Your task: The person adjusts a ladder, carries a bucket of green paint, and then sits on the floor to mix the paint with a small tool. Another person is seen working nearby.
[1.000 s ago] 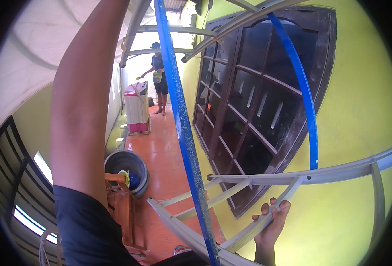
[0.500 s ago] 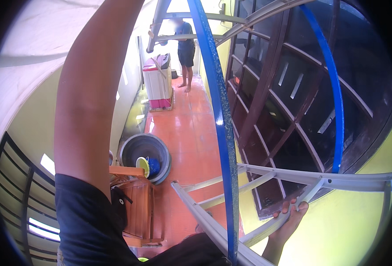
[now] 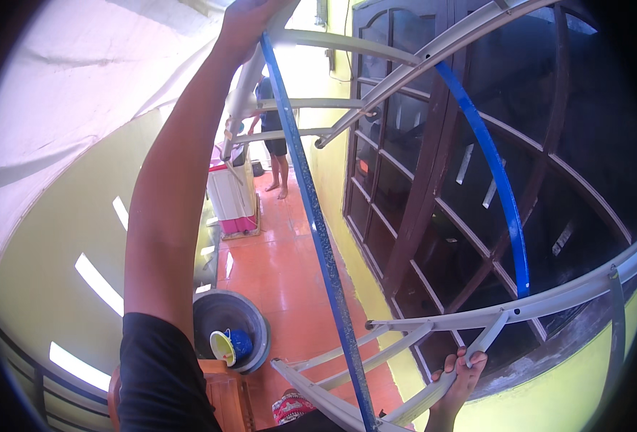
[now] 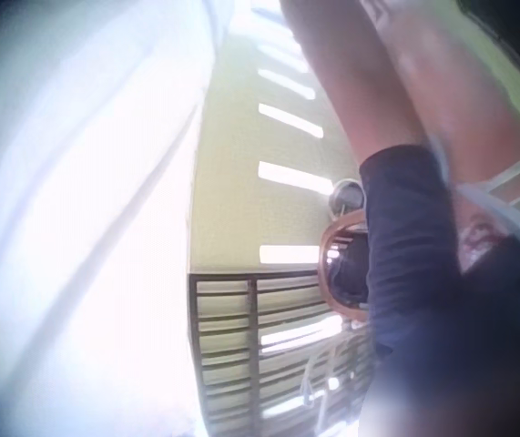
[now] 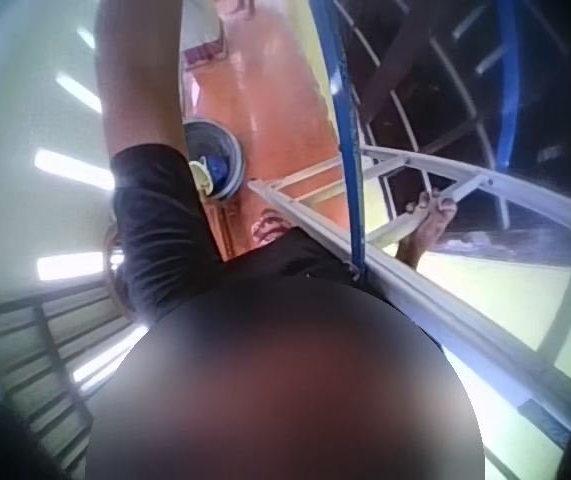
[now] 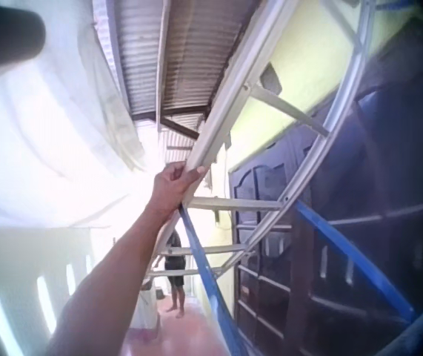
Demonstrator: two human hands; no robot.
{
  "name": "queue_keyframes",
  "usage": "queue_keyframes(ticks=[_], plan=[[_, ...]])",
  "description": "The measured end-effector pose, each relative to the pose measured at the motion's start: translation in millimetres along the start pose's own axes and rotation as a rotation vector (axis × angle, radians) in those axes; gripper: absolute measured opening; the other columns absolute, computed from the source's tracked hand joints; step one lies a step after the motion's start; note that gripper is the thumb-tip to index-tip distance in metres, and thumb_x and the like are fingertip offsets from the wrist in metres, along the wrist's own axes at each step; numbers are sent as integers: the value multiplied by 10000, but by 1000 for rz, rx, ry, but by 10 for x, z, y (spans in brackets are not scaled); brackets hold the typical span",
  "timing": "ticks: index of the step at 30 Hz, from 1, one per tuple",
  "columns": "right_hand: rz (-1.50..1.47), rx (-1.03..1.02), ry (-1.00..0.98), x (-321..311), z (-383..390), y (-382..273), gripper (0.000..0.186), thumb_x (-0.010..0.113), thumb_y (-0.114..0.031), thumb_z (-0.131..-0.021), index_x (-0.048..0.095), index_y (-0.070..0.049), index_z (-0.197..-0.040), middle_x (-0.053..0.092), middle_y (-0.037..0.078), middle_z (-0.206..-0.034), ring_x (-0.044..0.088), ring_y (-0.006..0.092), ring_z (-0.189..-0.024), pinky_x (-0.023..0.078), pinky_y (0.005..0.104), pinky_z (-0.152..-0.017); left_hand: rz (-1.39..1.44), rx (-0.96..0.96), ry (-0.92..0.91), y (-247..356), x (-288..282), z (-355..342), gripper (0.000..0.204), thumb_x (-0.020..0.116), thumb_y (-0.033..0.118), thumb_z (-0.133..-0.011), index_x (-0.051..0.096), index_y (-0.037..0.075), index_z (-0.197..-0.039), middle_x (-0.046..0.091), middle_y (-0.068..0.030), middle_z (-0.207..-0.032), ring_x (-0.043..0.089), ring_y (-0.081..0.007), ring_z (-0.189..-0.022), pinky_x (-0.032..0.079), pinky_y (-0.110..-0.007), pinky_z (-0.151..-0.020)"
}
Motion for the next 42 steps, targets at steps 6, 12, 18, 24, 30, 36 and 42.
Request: queue_keyframes(ticks=[6,12,18,24,30,36,42], plan=[[-44,11,21,548,-337,733,237,553,-22,-933,408,-183,-1027,499,25,-1015,530,72,-712,568,230,-450,-63,-114,71,-1154,-453,6,715,838,454,-736,622,-66,-1177,678,-130,-1007,647,-166,-883,513,-283,-777],[89,-32,6,1140,-691,1500,222,540,-25,-934,415,-178,-1035,522,21,-990,519,62,-682,536,212,-449,-1,-215,85,-2360,-885,134,587,832,355,-787,614,-58,-1142,669,-103,-988,612,-134,-892,481,-264,-815],[120,-17,97,1465,-1004,2164,242,515,-1,-926,414,-184,-1048,520,10,-985,544,67,-682,564,254,-436,29,-314,89,-3715,-1137,527,489,822,316,-793,610,-23,-1075,649,-80,-928,595,-121,-850,479,-275,-764],[300,183,263,1282,-1308,2763,685,507,-23,-941,256,-328,-1501,473,31,-1010,498,123,-696,513,319,-527,-281,-591,-187,-4965,-1159,1225,508,737,240,-704,568,-40,-1092,643,-227,-902,639,-337,-818,502,-416,-762],[617,332,625,880,-1488,3598,583,550,-197,-948,305,-248,-1474,552,117,-1024,570,232,-833,519,414,-591,-441,-814,-58,-6026,-962,2663,360,643,2,-669,503,-7,-1000,589,-266,-968,574,-473,-952,473,-493,-826],[6,350,419,798,-1601,4131,498,519,-401,-950,456,-127,-1360,604,128,-1086,599,263,-934,529,437,-736,-399,-1047,69,-6644,-1096,3961,405,633,-17,-679,592,-3,-1081,640,-256,-1015,627,-406,-1008,488,-451,-849],[-295,447,308,382,-1626,4598,688,490,-628,-909,555,-68,-1305,623,114,-1193,604,286,-1059,530,456,-874,-336,-1064,18,-7038,-1072,3957,370,613,-32,-685,570,4,-1051,632,-241,-976,623,-399,-949,487,-443,-806]])
Point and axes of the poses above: each hand's wrist, its own z-axis away from the middle knuckle, its own x-axis out of the palm, y = z × x, the point moved 2 cm from there along -z, towards the middle knuckle
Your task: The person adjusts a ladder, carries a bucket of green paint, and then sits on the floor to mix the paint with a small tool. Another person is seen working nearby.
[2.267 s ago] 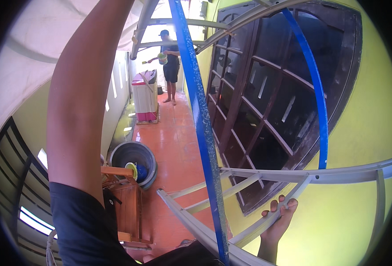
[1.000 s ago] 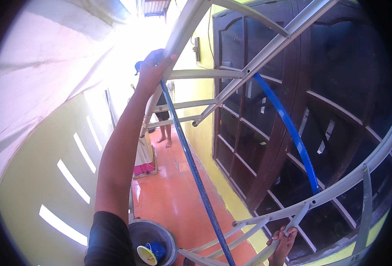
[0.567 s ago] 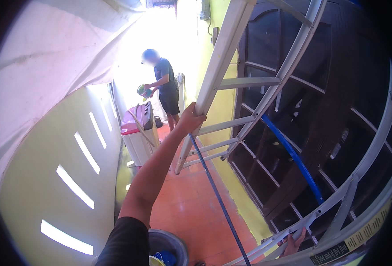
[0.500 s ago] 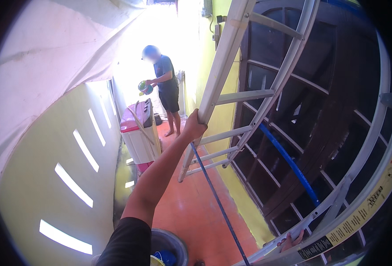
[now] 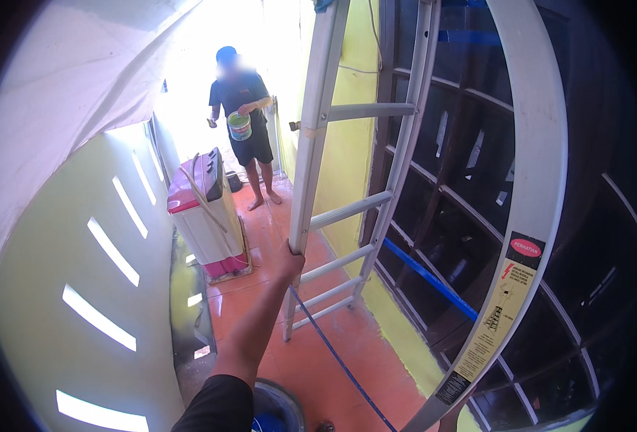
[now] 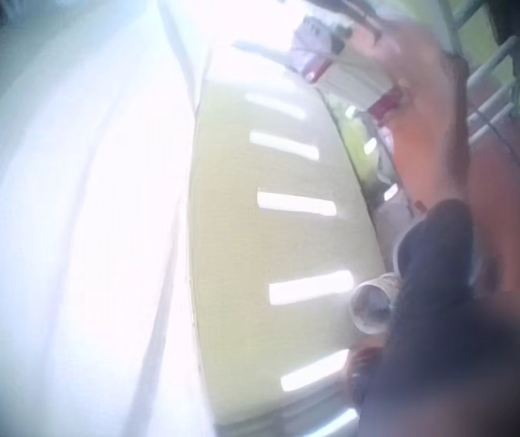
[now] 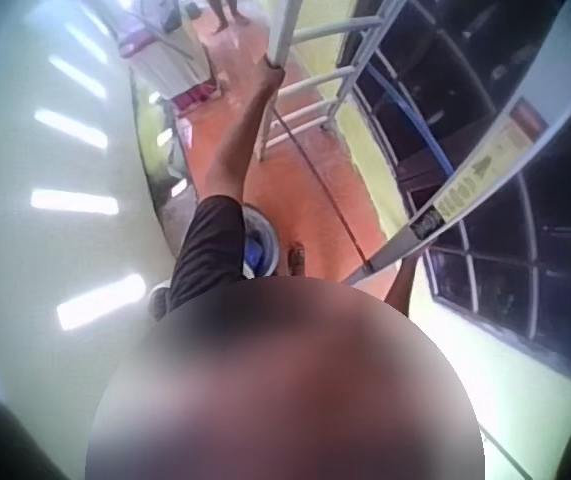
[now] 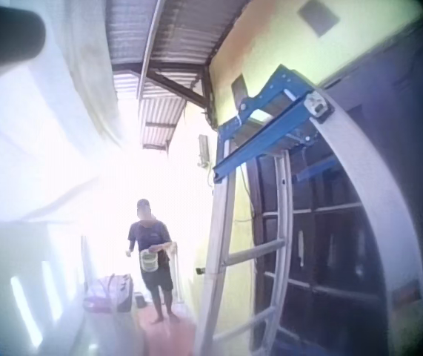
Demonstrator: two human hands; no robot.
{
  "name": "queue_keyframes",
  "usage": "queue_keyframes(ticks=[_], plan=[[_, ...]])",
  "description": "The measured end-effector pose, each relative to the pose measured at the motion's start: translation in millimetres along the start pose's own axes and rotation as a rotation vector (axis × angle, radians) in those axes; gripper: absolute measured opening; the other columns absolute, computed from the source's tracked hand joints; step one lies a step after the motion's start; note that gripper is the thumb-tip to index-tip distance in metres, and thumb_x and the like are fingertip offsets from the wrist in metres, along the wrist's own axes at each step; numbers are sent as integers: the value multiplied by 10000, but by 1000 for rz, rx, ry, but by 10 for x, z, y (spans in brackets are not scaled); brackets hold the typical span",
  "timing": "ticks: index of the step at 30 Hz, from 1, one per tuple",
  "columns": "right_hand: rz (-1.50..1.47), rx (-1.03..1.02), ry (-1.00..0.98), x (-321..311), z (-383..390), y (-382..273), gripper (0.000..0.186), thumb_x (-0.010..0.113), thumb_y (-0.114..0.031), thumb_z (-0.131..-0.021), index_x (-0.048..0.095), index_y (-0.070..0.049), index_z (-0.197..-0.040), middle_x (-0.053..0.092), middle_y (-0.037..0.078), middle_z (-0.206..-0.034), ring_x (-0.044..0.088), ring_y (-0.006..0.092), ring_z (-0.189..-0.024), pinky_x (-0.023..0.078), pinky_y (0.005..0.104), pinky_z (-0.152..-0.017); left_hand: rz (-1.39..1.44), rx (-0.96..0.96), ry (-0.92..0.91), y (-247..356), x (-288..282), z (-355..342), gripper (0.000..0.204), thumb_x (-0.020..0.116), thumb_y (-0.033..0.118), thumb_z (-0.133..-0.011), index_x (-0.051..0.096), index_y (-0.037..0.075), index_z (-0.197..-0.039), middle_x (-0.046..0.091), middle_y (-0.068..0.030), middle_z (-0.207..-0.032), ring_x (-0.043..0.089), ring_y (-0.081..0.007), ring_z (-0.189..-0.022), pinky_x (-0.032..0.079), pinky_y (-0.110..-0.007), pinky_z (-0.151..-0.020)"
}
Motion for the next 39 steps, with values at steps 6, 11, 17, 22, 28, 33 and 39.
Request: queue_keyframes(ticks=[6,11,17,22,28,33,39], plan=[[-7,49,13,-496,-371,378,830,509,-726,-867,486,-93,-1403,574,115,-1297,536,320,-1167,477,477,-983,-53,5,-13,88,9,-127,373,593,-37,-692,538,14,-1057,615,-218,-935,616,-382,-919,487,-441,-806],[21,-23,-228,-545,-436,578,851,479,-720,-891,401,-88,-1454,493,108,-1419,493,317,-1253,398,467,-1077,-31,-41,-57,-57,68,-235,370,582,-30,-702,536,8,-1067,617,-218,-946,622,-384,-950,491,-438,-834],[122,-69,26,-431,-419,748,810,425,-634,-957,187,-123,-1540,415,112,-1466,463,293,-1283,382,458,-1095,-92,-49,-45,-260,141,-221,430,586,-43,-700,552,-3,-1127,638,-197,-961,636,-339,-939,501,-414,-820],[216,-47,132,-289,-418,786,750,442,-560,-963,209,-129,-1531,430,125,-1426,478,294,-1246,402,459,-1058,-112,-38,-80,-391,159,-26,427,598,-38,-701,556,-24,-1125,646,-193,-959,647,-327,-953,508,-405,-812],[351,5,210,-192,-440,830,684,462,-473,-970,235,-137,-1520,448,140,-1378,497,295,-1201,425,461,-1014,-327,-190,-204,-506,106,19,490,683,47,-720,530,-38,-1178,645,-218,-1051,654,-323,-973,523,-402,-813],[504,65,271,-178,-454,837,634,479,-399,-975,257,-143,-1511,463,152,-1337,513,296,-1164,445,462,-977,-279,-247,-248,-374,-114,391,650,767,213,-786,466,-45,-1301,601,-224,-1187,605,-314,-1105,501,-411,-892],[808,144,387,-395,-423,852,585,499,-312,-982,284,-151,-1501,481,167,-1289,531,297,-1119,468,464,-933,237,-241,-403,543,-595,1733,594,615,357,-968,422,-5,-1398,503,-209,-1390,481,-293,-1305,408,-377,-1044]])
Point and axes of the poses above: each hand's wrist, its own z-axis away from the middle knuckle, its own x-axis out of the palm, y = z × x, the point moved 2 cm from there along -z, towards the middle knuckle
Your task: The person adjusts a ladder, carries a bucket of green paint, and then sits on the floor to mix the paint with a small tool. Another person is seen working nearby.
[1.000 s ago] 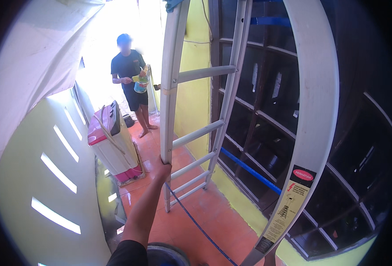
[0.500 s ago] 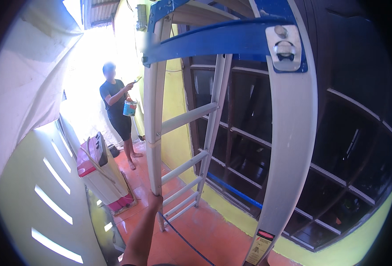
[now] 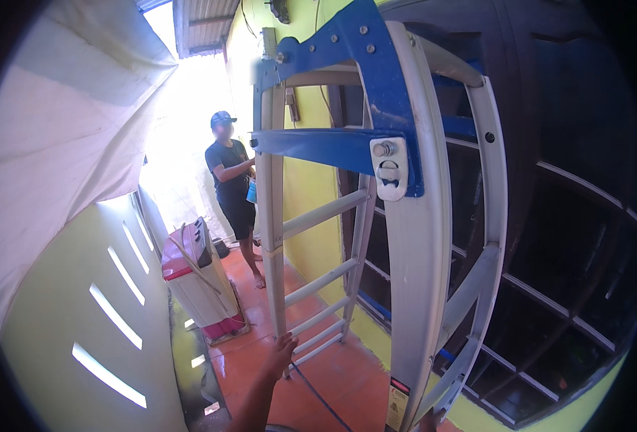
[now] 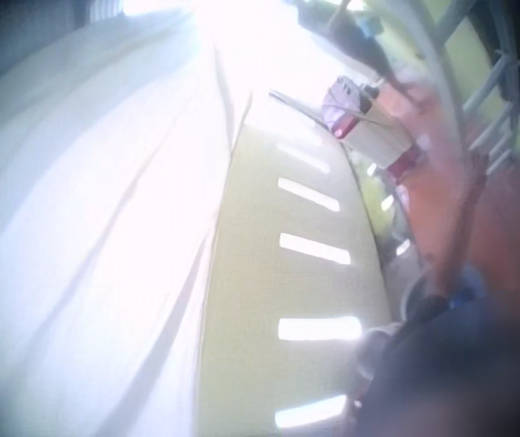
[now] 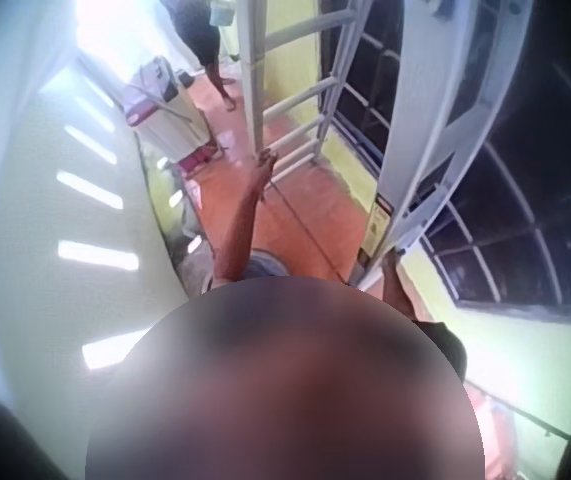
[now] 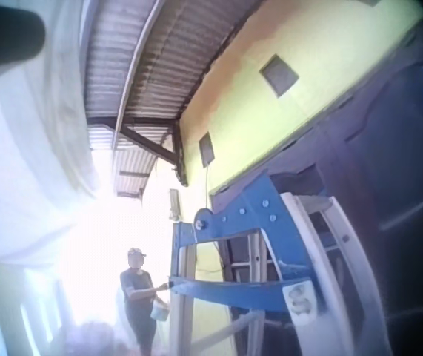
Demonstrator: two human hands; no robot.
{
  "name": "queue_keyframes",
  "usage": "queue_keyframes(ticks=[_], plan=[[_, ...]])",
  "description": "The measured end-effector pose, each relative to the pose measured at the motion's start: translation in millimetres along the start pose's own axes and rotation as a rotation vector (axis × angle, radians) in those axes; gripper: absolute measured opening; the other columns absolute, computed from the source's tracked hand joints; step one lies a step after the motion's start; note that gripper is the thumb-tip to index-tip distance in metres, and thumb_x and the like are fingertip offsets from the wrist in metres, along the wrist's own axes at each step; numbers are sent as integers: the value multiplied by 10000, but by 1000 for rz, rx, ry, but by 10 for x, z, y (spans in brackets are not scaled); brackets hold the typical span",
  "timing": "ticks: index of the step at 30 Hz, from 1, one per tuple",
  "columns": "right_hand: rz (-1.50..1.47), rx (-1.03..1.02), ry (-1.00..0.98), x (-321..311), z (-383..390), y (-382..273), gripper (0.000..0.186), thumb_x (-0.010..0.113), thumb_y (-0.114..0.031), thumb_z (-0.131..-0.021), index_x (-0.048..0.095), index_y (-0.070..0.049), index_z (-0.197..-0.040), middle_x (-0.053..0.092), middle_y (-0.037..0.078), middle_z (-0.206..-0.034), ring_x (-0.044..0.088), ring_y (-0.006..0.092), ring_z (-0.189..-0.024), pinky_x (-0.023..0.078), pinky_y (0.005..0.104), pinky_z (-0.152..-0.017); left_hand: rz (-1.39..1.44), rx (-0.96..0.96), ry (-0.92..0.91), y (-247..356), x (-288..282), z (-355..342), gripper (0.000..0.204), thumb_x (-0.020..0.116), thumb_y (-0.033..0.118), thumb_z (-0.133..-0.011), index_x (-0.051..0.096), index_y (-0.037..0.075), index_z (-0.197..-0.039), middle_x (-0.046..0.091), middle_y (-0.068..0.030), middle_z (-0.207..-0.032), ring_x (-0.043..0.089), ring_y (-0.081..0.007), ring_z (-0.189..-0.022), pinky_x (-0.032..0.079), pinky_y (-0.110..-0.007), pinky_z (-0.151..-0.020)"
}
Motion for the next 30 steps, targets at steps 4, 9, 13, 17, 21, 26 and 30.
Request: queue_keyframes(ticks=[4,9,13,17,21,26,30], plan=[[400,71,185,-358,-46,194,558,513,-253,-986,301,-156,-1494,493,177,-1257,544,298,-1089,484,465,-903,276,38,-233,539,619,1294,492,528,356,-1017,426,44,-1383,525,-141,-1348,465,-226,-1305,378,-406,-1065],[435,-299,428,-1030,-94,-503,494,520,-205,-993,357,-99,-1447,498,206,-1254,525,318,-1136,446,456,-954,417,425,-526,842,1500,2341,753,600,417,-954,244,2,-1473,509,-190,-1338,454,-290,-1318,352,-437,-1104],[54,-1010,352,-1144,218,-2121,365,469,-227,-1041,481,14,-1314,520,158,-1292,491,252,-1227,357,364,-1051,104,633,-311,880,1814,2558,906,679,478,-885,231,-31,-1485,500,-201,-1338,452,-296,-1305,338,-414,-1107],[99,-1237,128,-839,870,-3678,489,473,-354,-1041,455,-8,-1386,494,133,-1389,437,239,-1318,307,356,-1105,50,474,-312,1046,1856,2503,903,703,508,-860,310,-37,-1464,512,-161,-1314,467,-242,-1272,352,-406,-1086],[59,-1221,-372,-293,1150,-4603,727,506,-564,-966,422,-6,-1424,522,157,-1359,497,259,-1276,354,408,-1095,142,561,-138,1485,1945,2510,748,611,486,-938,347,-33,-1407,549,-167,-1275,539,-263,-1233,428,-450,-1043],[44,-950,-942,77,1004,-5059,713,541,-581,-948,465,-11,-1370,651,128,-1064,664,187,-911,542,348,-852,170,504,322,1837,2303,2521,665,667,539,-883,502,-36,-1172,620,-143,-1011,645,-224,-917,536,-375,-808],[43,-785,-878,141,896,-5035,619,565,-552,-950,538,-5,-1238,664,85,-856,668,139,-721,578,299,-689,92,531,543,1839,2439,2430,632,646,599,-875,562,-12,-1017,620,-112,-838,624,-185,-746,517,-339,-679]])
Point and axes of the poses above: each hand's wrist, its own z-axis away from the middle knuckle, its own x-axis out of the palm, y = z × x, the point moved 2 cm from there along -z, towards the middle knuckle
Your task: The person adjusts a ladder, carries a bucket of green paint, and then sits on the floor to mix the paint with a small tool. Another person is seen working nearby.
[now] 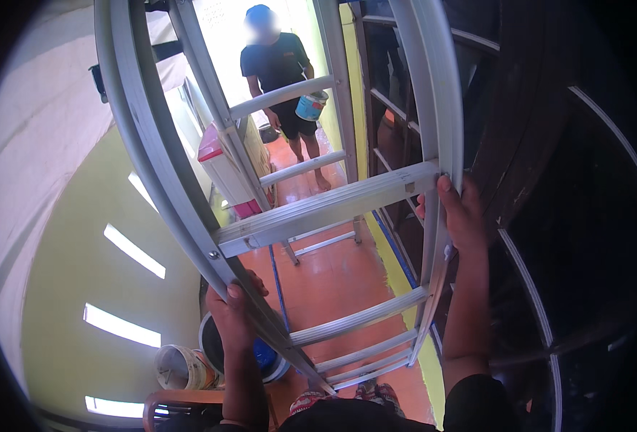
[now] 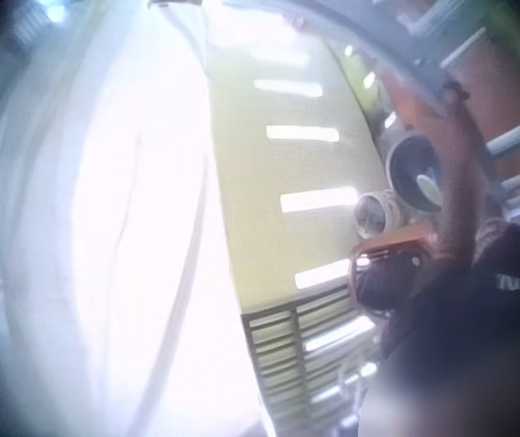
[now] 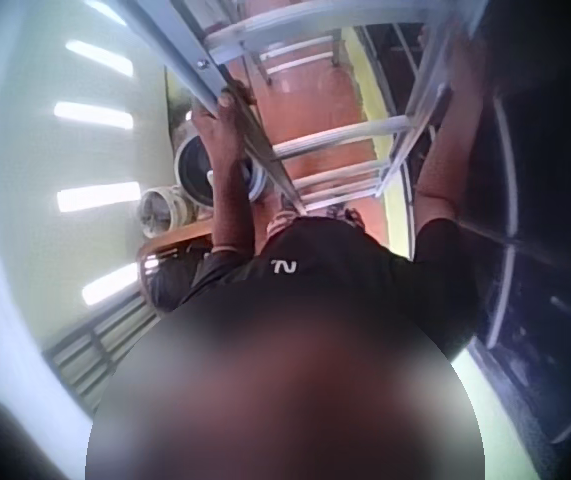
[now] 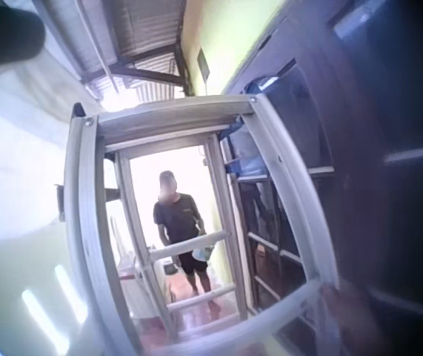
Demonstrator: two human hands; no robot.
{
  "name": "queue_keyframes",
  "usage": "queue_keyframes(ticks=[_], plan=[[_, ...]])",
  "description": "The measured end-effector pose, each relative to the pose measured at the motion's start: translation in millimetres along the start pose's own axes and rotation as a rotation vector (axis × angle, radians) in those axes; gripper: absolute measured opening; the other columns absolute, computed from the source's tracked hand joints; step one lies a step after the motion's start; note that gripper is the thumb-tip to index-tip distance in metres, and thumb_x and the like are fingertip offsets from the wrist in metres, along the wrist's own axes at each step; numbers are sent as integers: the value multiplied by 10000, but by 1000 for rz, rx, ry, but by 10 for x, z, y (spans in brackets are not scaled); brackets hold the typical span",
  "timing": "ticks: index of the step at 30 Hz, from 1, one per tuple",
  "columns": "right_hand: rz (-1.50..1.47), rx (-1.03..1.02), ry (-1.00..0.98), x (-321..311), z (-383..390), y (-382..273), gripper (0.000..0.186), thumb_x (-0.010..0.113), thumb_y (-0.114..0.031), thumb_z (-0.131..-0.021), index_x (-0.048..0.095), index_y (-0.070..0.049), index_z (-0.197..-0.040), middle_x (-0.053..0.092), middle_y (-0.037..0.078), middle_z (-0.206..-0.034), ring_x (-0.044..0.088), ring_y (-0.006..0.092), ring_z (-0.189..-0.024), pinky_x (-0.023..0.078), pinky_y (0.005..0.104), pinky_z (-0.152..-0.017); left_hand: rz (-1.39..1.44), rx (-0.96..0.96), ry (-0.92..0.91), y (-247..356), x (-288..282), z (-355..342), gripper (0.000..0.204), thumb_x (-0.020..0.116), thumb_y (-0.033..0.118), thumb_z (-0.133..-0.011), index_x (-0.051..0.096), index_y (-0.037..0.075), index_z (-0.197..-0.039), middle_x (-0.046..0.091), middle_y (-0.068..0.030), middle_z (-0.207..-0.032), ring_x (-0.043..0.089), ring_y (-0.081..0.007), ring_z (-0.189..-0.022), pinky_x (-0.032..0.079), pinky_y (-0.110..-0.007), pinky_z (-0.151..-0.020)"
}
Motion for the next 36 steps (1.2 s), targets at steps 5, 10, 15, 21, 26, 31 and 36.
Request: queue_keyframes(ticks=[5,10,15,21,26,31,36], plan=[[-110,-79,-58,32,23,10,627,550,-590,-941,572,-12,-1185,657,74,-811,663,140,-694,562,281,-675,-63,31,60,-51,21,54,632,618,619,-887,553,-1,-989,612,-117,-803,616,-183,-694,507,-312,-618],[-79,-158,-137,13,-42,-27,639,537,-595,-945,572,-18,-1216,656,71,-811,656,131,-691,556,274,-679,61,35,60,-67,81,15,574,654,552,-896,564,-9,-978,624,-123,-822,629,-184,-711,516,-309,-623],[-18,-137,-87,-45,-170,-31,629,537,-583,-951,568,-9,-1206,654,75,-814,654,124,-695,556,271,-682,55,38,68,-120,159,-46,548,644,527,-913,564,-10,-995,631,-123,-832,630,-182,-712,523,-315,-643],[-37,-167,-93,-195,-417,-6,606,535,-579,-954,572,-7,-1151,654,74,-811,654,123,-693,558,273,-681,18,52,22,-247,335,-350,506,597,496,-955,572,-9,-977,643,-108,-816,634,-168,-700,520,-316,-652],[-53,-139,-97,-222,-624,27,567,538,-548,-966,571,-10,-1141,650,71,-806,653,118,-703,553,271,-675,-58,59,14,-249,434,-580,509,564,499,-973,576,-8,-936,643,-104,-768,640,-171,-682,516,-313,-644],[-34,-96,-53,-266,-680,52,563,535,-539,-972,563,-11,-1167,644,65,-808,650,109,-707,551,260,-658,-149,51,46,-225,563,-624,587,465,573,-984,588,8,-890,613,-99,-716,621,-174,-654,484,-302,-604],[-31,-86,-34,-333,-747,90,615,539,-574,-954,550,-16,-1212,648,60,-847,650,111,-721,555,262,-664,-118,25,1,-267,616,-687,563,533,556,-964,578,-4,-924,631,-100,-742,636,-175,-669,503,-310,-630]])
Point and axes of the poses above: each hand's wrist, its own z-axis away from the middle knuckle, its own x-axis out of the palm, y = z × x, the point moved 2 cm from there along -z, towards the middle knuckle
